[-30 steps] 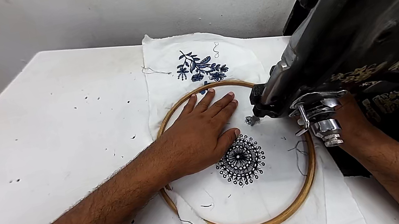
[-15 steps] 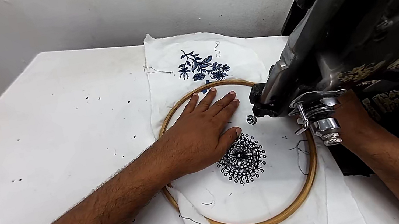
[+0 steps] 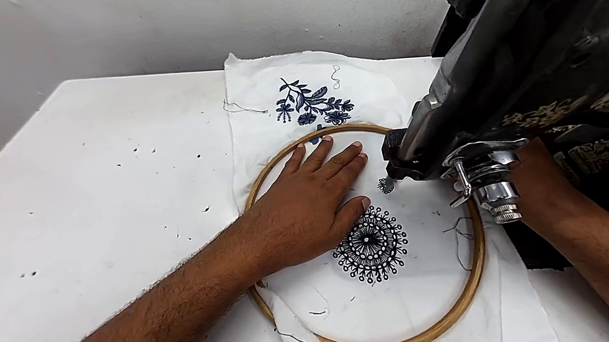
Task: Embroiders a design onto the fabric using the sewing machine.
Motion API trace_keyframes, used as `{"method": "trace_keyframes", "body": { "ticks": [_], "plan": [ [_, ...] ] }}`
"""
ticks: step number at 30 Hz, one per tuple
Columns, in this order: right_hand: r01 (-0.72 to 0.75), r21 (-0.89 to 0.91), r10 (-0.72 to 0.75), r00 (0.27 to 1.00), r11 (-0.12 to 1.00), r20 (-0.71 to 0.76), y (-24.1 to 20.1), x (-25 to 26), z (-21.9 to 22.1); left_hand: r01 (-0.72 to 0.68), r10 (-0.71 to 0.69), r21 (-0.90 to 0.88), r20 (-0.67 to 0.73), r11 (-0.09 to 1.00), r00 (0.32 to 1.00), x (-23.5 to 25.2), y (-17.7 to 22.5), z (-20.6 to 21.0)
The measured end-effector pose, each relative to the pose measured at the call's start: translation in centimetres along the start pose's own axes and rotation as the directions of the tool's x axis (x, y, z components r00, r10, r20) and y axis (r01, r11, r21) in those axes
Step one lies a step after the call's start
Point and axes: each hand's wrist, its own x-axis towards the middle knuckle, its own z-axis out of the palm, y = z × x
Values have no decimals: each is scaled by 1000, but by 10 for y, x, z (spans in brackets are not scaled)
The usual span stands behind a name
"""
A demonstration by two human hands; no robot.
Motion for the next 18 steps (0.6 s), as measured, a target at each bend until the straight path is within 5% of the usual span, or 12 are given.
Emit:
{"method": "trace_keyframes", "body": {
  "ticks": [6, 18],
  "plan": [
    [-36, 127, 37, 999, 991, -4, 0, 1, -1, 2, -3, -11, -3, 1000, 1000, 2, 0, 2],
    [5, -1, -5, 1000, 1000, -1, -3, 2, -3, -5, 5, -5, -11, 1000, 1000, 2, 0, 2]
  ]
}}
